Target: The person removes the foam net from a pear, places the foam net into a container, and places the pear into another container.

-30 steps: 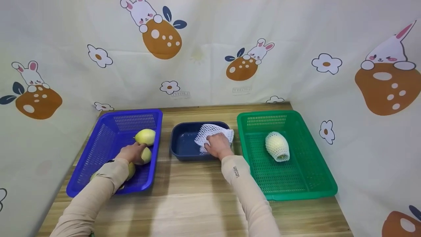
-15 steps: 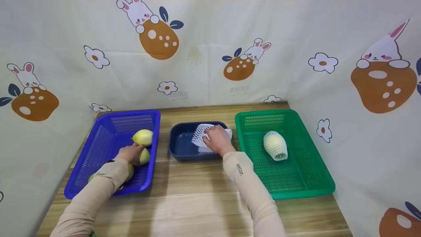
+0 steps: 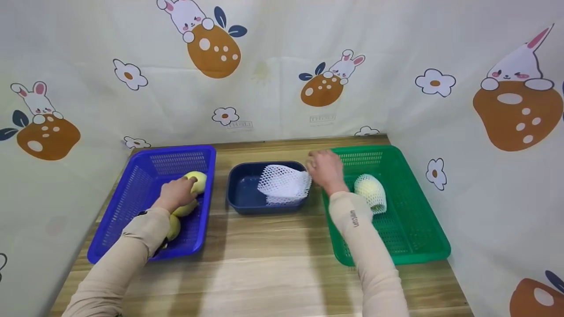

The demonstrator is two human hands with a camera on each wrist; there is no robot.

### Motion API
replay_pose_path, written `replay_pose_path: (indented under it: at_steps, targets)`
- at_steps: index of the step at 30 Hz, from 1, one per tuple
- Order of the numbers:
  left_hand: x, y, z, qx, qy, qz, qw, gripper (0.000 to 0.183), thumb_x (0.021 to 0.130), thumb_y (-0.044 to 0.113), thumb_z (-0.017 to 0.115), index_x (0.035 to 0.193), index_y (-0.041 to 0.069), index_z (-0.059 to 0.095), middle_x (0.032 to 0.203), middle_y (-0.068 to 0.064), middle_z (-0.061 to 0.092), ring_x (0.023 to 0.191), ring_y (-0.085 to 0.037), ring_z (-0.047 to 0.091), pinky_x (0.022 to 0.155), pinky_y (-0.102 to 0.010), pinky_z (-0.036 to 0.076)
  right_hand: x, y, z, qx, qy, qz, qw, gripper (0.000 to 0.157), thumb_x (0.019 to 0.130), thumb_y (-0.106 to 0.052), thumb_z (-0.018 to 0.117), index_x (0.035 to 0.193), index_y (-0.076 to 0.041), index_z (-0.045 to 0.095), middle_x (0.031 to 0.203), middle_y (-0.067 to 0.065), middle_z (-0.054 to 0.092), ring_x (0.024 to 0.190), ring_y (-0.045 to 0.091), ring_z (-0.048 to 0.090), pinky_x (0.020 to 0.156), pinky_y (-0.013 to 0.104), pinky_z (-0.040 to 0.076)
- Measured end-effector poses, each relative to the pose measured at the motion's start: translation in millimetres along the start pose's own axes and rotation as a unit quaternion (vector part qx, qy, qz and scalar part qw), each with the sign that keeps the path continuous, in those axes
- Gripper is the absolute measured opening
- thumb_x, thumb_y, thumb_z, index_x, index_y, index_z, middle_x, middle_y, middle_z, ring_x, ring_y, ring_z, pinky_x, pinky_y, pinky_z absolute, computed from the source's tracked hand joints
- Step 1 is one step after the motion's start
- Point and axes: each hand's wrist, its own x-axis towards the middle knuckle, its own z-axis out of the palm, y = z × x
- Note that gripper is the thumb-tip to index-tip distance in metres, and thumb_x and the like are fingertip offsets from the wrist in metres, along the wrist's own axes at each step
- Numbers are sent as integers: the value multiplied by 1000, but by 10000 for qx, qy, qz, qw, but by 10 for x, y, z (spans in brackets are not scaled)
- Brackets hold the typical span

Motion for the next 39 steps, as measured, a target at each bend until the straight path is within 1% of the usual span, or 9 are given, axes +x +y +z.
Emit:
replay_pose_path:
  at_steps: [2,4,10,13,17,20,26,32,39]
  targets:
    - [5,60,-41,-180,229,103,9995,26,79,18,57,99,1,57,90,-19,58,78,-39,57,62,-52,44,-25,130,-71,-47,-11,339,9994,28,86,-20,52,105,-1,62,104,18,60,99,35,50,77,51,40]
    - [4,124,-88,-342,302,218,9987,28,80,20,58,102,2,57,94,-18,58,78,-38,57,63,-52,45,-62,265,-131,-59,-10,596,9982,29,87,-19,51,107,0,60,106,19,58,98,36,50,75,51,40]
    - [-56,301,-173,-593,35,478,9971,42,82,27,59,116,4,52,107,-18,56,87,-36,57,69,-49,45,-232,638,-265,-92,-139,1115,9936,34,88,-18,49,114,4,53,110,26,52,93,41,50,68,53,41]
    - [-95,358,-156,-683,-114,509,9963,47,82,31,59,119,4,50,109,-18,55,91,-36,55,71,-49,44,-319,788,-301,-115,-299,1328,9906,37,89,-19,48,118,5,50,113,28,48,95,44,47,69,54,40]
    - [-143,396,-95,-771,-142,601,9951,50,82,33,60,121,3,49,109,-17,54,91,-34,55,73,-46,44,-406,932,-313,-114,-457,1525,9872,40,89,-20,47,119,6,47,114,30,45,96,45,46,72,56,39]
    - [-179,407,-47,-821,-75,672,9943,50,81,32,61,120,2,50,108,-18,54,90,-34,56,73,-45,45,-447,995,-311,-153,-619,1627,9846,42,89,-20,48,121,6,45,115,30,43,97,46,45,72,56,38]
    - [-220,418,26,-892,-59,578,9943,48,81,33,61,118,4,51,106,-17,55,91,-34,54,69,-46,45,-480,1052,-284,-157,-1077,1780,9780,51,88,-26,50,126,6,39,119,32,37,103,48,38,74,59,36]
    - [-248,428,69,-786,80,536,9954,45,80,33,62,115,6,53,102,-15,56,89,-33,54,65,-46,46,-493,1091,-218,-126,-1409,1837,9728,61,86,-32,53,129,6,33,123,34,31,106,50,33,75,61,34]
    - [-274,457,91,-658,127,638,9957,44,80,33,62,114,6,53,100,-14,56,87,-33,54,64,-44,46,-523,1141,-136,-64,-1758,1915,9656,76,83,-36,56,133,9,23,126,37,23,109,53,27,77,63,31]
